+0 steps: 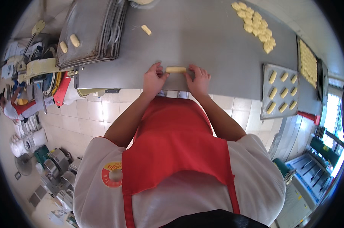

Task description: The person shapes dough by hand on a metal table, pressing pieces flat, adding a filling, rolling them into cylinders, and placing them onto a baking tray.

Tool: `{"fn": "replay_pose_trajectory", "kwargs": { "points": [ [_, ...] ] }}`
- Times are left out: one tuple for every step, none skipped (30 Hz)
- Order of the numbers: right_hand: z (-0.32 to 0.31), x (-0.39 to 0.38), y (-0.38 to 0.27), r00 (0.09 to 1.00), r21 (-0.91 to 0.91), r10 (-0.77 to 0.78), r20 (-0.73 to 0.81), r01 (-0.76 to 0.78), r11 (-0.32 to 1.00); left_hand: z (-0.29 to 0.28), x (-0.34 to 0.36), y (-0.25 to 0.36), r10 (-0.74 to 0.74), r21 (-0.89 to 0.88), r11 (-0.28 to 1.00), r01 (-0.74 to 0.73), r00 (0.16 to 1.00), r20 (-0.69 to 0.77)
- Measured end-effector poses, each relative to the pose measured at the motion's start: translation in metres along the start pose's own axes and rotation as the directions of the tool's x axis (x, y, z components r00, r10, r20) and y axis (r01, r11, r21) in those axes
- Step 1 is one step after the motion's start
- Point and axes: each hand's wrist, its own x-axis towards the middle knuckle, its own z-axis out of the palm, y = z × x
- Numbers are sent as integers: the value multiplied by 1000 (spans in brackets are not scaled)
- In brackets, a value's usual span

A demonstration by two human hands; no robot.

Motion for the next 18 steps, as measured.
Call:
{"fn": "replay_pose_trajectory", "kwargs": {
  "points": [
    [-6, 3, -3, 995, 7, -96, -14, 96, 995, -2, 0, -1, 63, 7, 998, -63, 998, -18],
    [-9, 6, -8, 980, 25, -200, -22, 200, 979, -8, -1, -5, 118, 24, 993, -117, 992, -50],
    [-8, 11, -7, 963, 80, -263, 58, 258, 963, -5, 4, -5, 193, 55, 979, -195, 980, 54],
    [-1, 21, -8, 930, 141, -340, 136, 322, 936, -1, 15, -5, 258, 88, 958, -272, 955, 146],
    [5, 33, -17, 901, 158, -386, 198, 359, 920, -3, 29, -12, 424, 113, 889, -443, 892, 158],
    [10, 40, -18, 878, 154, -405, 256, 376, 914, -14, 45, -2, 337, 219, 881, -419, 881, 331],
    [14, 48, -23, 858, 138, -409, 310, 385, 913, -44, 60, 9, 347, 171, 884, -434, 857, 380],
    [16, 56, -47, 866, 227, -413, 282, 358, 906, -85, 73, 25, 358, 120, 888, -444, 831, 426],
    [8, 63, -94, 872, 314, -415, 259, 330, 890, -132, 79, 46, 372, 66, 890, -451, 802, 468],
    [-2, 69, -145, 888, 395, -398, 232, 288, 872, -191, 73, 76, 473, -3, 857, -516, 783, 403],
    [-6, 81, -193, 853, 406, -510, 111, 429, 807, -256, 59, 108, 562, -64, 814, -578, 754, 340],
    [-4, 95, -244, 795, 403, -607, -6, 557, 726, -309, 43, 124, 653, -41, 752, -658, 735, 185],
    [1, 107, -294, 751, 424, -644, -144, 635, 646, -352, 30, 136, 771, -49, 636, -770, 637, 1],
    [11, 121, -337, 693, 422, -664, -281, 710, 563, -391, 24, 136, 804, -52, 573, -818, 573, -160],
    [26, 133, -372, 691, 438, -644, -328, 716, 544, -427, 18, 129, 807, -36, 512, -858, 495, -320],
    [41, 148, -397, 690, 437, -619, -375, 720, 539, -449, 15, 121, 790, -43, 489, -872, 462, -403],
    [66, 166, -406, 753, 416, -582, -306, 656, 630, -464, 12, 112, 765, -52, 463, -885, 428, -480],
    [96, 184, -404, 809, 388, -536, -239, 586, 712, -473, 10, 97, 732, -89, 489, -868, 464, -499]
  ]
}}
